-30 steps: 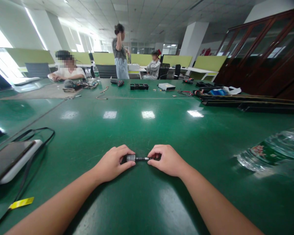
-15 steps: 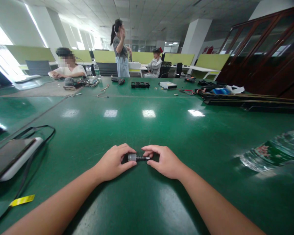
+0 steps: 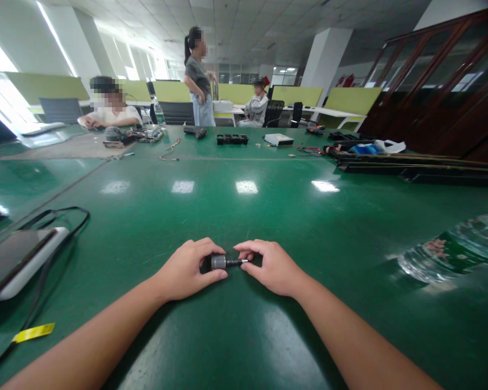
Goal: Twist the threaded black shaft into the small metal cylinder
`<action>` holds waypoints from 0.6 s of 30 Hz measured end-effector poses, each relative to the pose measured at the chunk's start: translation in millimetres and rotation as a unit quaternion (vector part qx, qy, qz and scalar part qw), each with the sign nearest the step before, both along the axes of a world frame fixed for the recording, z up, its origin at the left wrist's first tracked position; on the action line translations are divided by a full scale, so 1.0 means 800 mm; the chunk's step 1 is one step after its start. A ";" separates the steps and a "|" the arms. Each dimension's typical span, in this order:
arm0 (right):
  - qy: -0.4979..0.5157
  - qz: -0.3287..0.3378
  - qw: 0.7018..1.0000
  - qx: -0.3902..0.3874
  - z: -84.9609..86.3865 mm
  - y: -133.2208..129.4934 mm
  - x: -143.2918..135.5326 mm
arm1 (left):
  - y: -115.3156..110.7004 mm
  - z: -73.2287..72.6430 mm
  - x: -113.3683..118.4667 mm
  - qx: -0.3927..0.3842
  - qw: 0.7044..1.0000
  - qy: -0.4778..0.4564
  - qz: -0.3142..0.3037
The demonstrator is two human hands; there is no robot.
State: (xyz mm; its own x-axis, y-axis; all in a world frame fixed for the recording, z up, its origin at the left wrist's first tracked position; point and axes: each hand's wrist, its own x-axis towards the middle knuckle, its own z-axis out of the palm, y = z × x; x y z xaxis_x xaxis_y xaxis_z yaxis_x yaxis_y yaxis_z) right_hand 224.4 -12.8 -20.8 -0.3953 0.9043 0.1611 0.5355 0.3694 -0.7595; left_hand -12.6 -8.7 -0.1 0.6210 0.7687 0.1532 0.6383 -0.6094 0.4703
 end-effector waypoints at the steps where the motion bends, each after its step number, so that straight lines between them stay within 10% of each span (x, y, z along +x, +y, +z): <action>1: 0.001 0.000 1.000 0.000 0.000 0.000 0.000 | 0.000 0.000 0.000 0.000 1.000 -0.001 0.000; 18: -0.048 0.032 0.996 0.061 0.010 -0.003 -0.012 | 0.002 0.000 0.005 -0.008 1.000 -0.017 0.008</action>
State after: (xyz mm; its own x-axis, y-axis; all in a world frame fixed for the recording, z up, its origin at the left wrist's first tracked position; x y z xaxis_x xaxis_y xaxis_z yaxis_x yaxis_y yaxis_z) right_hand 214.9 -15.4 -13.1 -0.4696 0.8531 0.2273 0.5758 0.4911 -0.6536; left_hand -8.3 -7.0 0.3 0.6030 0.7812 0.1616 0.6321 -0.5915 0.5006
